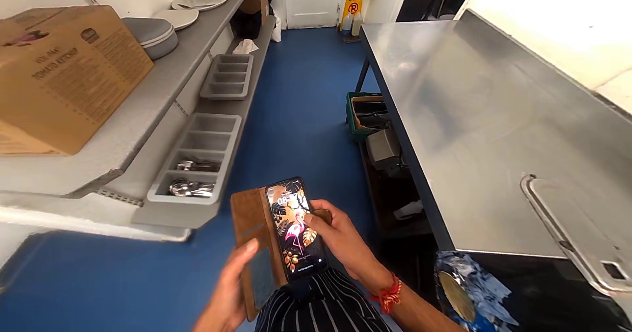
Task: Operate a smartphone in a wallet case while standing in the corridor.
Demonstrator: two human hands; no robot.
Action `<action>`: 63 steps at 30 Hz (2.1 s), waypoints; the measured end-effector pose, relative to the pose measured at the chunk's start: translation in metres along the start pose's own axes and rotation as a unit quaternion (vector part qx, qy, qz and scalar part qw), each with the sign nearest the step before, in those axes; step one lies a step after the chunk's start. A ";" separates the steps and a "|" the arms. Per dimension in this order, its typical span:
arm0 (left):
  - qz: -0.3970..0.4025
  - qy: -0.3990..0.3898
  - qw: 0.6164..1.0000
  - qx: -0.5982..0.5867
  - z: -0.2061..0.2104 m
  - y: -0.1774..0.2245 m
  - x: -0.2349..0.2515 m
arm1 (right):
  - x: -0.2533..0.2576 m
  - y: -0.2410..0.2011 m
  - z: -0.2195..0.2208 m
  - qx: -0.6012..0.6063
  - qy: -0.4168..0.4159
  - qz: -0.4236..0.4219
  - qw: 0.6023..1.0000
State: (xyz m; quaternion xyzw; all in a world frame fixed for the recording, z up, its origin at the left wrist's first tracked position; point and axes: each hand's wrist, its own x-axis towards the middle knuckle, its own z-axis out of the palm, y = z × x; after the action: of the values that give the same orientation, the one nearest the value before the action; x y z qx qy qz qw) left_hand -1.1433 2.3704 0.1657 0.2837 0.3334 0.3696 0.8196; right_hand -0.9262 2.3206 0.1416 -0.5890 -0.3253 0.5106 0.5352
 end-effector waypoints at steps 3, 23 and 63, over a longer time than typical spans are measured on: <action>0.002 -0.001 1.000 0.004 0.000 -0.001 0.000 | 0.001 0.000 -0.002 -0.009 -0.003 0.010 1.000; 0.000 -0.020 1.000 -0.001 -0.001 0.002 0.000 | -0.002 -0.002 -0.002 -0.011 -0.010 0.014 1.000; -0.006 -0.009 1.000 0.013 -0.003 -0.001 -0.002 | -0.006 0.003 0.002 -0.053 0.016 -0.010 0.998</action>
State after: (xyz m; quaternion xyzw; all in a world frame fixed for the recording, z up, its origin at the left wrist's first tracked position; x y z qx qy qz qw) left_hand -1.1461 2.3685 0.1638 0.2957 0.3325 0.3581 0.8208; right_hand -0.9305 2.3148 0.1409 -0.6216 -0.3495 0.4774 0.5134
